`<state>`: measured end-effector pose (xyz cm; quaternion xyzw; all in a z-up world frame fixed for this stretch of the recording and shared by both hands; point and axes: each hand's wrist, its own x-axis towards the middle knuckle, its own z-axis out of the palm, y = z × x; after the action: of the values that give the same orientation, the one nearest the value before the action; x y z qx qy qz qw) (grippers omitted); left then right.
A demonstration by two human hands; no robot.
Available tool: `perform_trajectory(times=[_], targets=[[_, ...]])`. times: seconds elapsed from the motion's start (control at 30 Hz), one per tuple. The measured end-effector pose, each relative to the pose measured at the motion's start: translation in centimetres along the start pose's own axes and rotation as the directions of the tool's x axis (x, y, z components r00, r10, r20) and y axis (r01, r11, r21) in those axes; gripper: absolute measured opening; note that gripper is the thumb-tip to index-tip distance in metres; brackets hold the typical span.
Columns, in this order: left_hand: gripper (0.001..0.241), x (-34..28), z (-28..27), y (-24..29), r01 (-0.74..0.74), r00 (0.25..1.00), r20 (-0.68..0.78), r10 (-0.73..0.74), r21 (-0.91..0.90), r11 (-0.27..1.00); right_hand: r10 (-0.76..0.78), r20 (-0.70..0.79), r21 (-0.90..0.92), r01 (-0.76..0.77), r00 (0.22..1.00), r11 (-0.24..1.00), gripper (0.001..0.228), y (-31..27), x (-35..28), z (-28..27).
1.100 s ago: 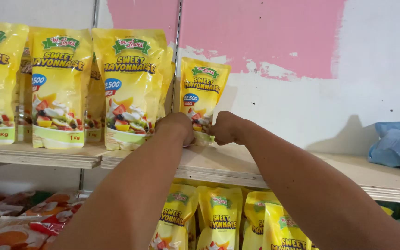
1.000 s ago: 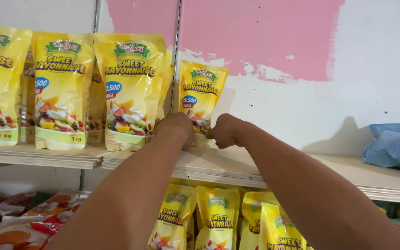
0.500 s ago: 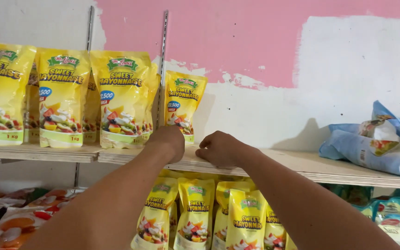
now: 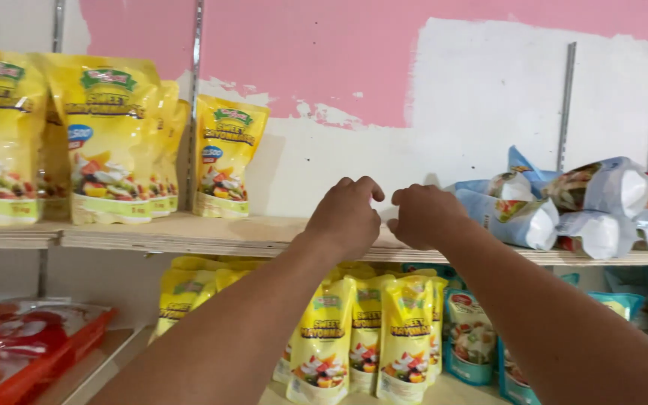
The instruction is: The recorder is seen organizing and arranging pouches of mayonnaise and sauce on wooden shelves in a grocery store.
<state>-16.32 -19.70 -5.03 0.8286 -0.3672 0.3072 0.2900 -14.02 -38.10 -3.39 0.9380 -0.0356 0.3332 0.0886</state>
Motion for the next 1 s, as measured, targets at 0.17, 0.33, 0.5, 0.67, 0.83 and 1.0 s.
perform_trajectory(times=[0.17, 0.33, 0.5, 0.67, 0.83, 1.0], targets=[[0.045, 4.4, 6.4, 2.7, -0.015, 0.998, 0.057, 0.02, -0.075, 0.997, 0.032, -0.058, -0.304, -0.048, 0.998, 0.951, 0.045, 7.1, -0.3, 0.8], [0.04, 8.8, 11.3, 5.1, -0.072, 0.995, 0.066, 0.076, -0.062, 0.996, 0.081, -0.023, -0.381, -0.084, 0.996, 0.921, 0.046, 11.2, 0.3, 1.9], [0.031, 11.1, 15.1, 5.9, -0.06, 0.985, 0.161, 0.056, 0.019, 0.998, 0.086, -0.025, -0.378, -0.09, 0.996, 0.921, 0.041, 12.6, -0.1, 3.2], [0.037, 10.0, 14.7, 7.5, 0.05, 0.984, 0.17, -0.046, -0.018, 0.999, 0.087, -0.063, -0.409, -0.105, 0.994, 0.906, 0.033, 12.3, -0.4, 3.5], [0.039, 11.0, 15.2, 6.3, 0.08, 0.988, 0.132, -0.074, -0.046, 0.996, 0.03, -0.111, -0.436, -0.076, 0.993, 0.897, 0.021, 13.4, 1.3, 5.3], [0.037, 10.1, 13.7, 5.8, 0.09, 0.986, 0.144, -0.078, -0.081, 0.993, 0.023, -0.203, -0.257, -0.076, 0.979, 0.963, 0.02, 12.7, 1.9, 5.4]])
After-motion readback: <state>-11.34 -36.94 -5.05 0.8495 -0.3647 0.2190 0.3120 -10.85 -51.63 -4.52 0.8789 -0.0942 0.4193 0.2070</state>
